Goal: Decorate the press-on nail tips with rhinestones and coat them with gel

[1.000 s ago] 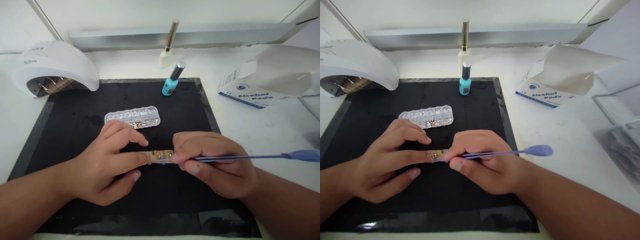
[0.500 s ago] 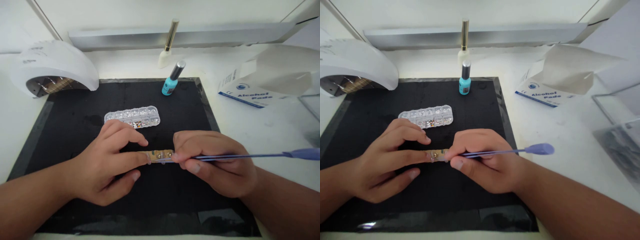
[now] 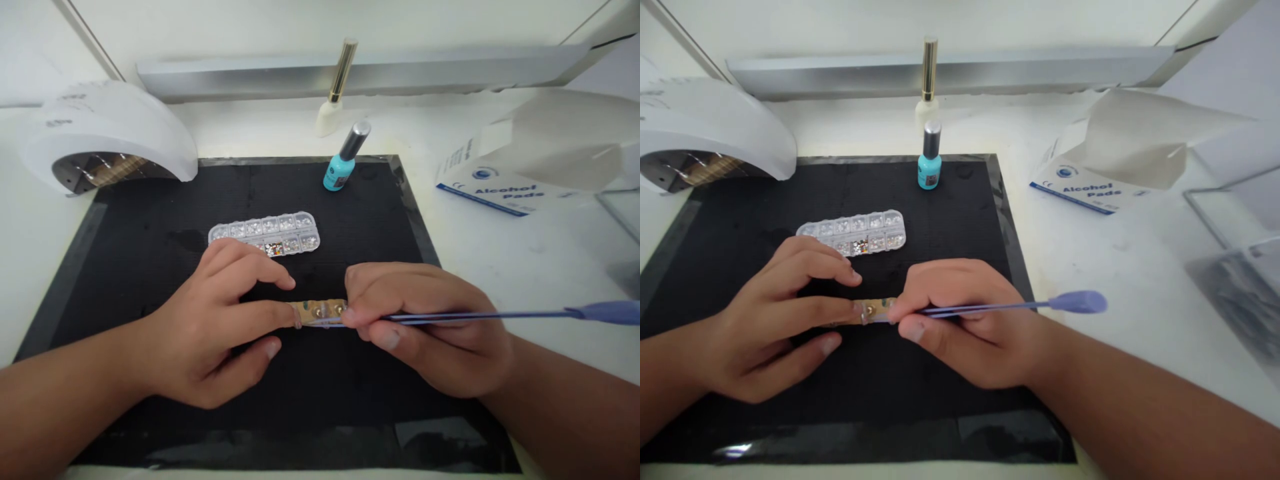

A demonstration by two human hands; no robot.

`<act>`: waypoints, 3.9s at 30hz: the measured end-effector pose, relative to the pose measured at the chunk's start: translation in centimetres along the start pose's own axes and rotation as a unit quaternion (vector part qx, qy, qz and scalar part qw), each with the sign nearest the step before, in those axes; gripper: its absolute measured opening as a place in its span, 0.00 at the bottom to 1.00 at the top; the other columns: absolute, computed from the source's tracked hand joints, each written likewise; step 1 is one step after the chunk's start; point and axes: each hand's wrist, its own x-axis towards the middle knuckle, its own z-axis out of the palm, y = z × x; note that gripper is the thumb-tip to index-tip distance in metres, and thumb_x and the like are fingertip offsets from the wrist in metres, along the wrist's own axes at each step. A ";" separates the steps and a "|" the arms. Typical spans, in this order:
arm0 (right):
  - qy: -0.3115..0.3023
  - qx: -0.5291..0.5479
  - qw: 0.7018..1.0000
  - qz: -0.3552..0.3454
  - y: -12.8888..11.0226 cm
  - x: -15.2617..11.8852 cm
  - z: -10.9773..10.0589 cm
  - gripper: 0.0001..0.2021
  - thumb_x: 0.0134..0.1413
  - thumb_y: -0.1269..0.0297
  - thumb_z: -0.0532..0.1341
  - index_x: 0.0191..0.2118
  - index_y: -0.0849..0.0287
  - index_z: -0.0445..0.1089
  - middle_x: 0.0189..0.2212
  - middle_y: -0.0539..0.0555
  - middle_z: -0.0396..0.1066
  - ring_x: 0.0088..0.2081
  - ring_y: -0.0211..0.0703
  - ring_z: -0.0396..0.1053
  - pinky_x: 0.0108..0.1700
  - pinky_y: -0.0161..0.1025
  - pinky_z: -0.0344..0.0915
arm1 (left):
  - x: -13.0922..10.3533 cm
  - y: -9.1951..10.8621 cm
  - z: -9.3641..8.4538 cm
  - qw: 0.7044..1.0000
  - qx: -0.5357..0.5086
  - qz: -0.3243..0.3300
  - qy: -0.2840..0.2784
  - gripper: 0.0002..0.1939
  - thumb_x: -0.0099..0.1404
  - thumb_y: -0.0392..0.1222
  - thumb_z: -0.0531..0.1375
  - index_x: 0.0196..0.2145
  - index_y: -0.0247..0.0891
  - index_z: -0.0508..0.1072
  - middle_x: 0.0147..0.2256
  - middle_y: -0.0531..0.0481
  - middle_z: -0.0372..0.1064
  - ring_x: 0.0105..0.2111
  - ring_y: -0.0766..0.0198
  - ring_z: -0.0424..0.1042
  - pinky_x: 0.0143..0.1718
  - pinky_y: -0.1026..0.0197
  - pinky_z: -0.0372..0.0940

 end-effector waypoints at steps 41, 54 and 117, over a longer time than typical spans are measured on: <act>0.012 0.012 1.000 0.020 -0.2 -0.2 0.1 0.05 0.59 0.74 0.61 0.39 0.65 0.74 0.25 0.51 0.69 0.26 0.34 0.63 0.28 0.35 0.61 | -0.1 0.1 -0.1 1.000 0.004 -0.011 -0.007 0.13 0.63 0.32 0.57 0.45 0.38 0.73 0.46 0.42 0.66 0.46 0.52 0.65 0.46 0.43 0.60; 0.009 0.020 1.000 0.018 -0.2 -0.1 0.2 0.05 0.60 0.73 0.61 0.39 0.67 0.74 0.25 0.52 0.68 0.26 0.34 0.63 0.28 0.35 0.60 | 0.0 0.1 0.0 1.000 0.012 -0.007 -0.004 0.13 0.63 0.32 0.57 0.45 0.38 0.73 0.47 0.41 0.66 0.46 0.52 0.65 0.46 0.42 0.61; 0.077 0.068 0.992 0.072 0.6 -0.9 -0.2 0.08 0.63 0.64 0.61 0.44 0.56 0.76 0.28 0.51 0.69 0.27 0.37 0.65 0.30 0.40 0.62 | 0.1 0.2 -0.2 0.999 0.010 -0.042 0.014 0.03 0.62 0.34 0.58 0.34 0.37 0.66 0.41 0.46 0.67 0.42 0.56 0.66 0.44 0.49 0.58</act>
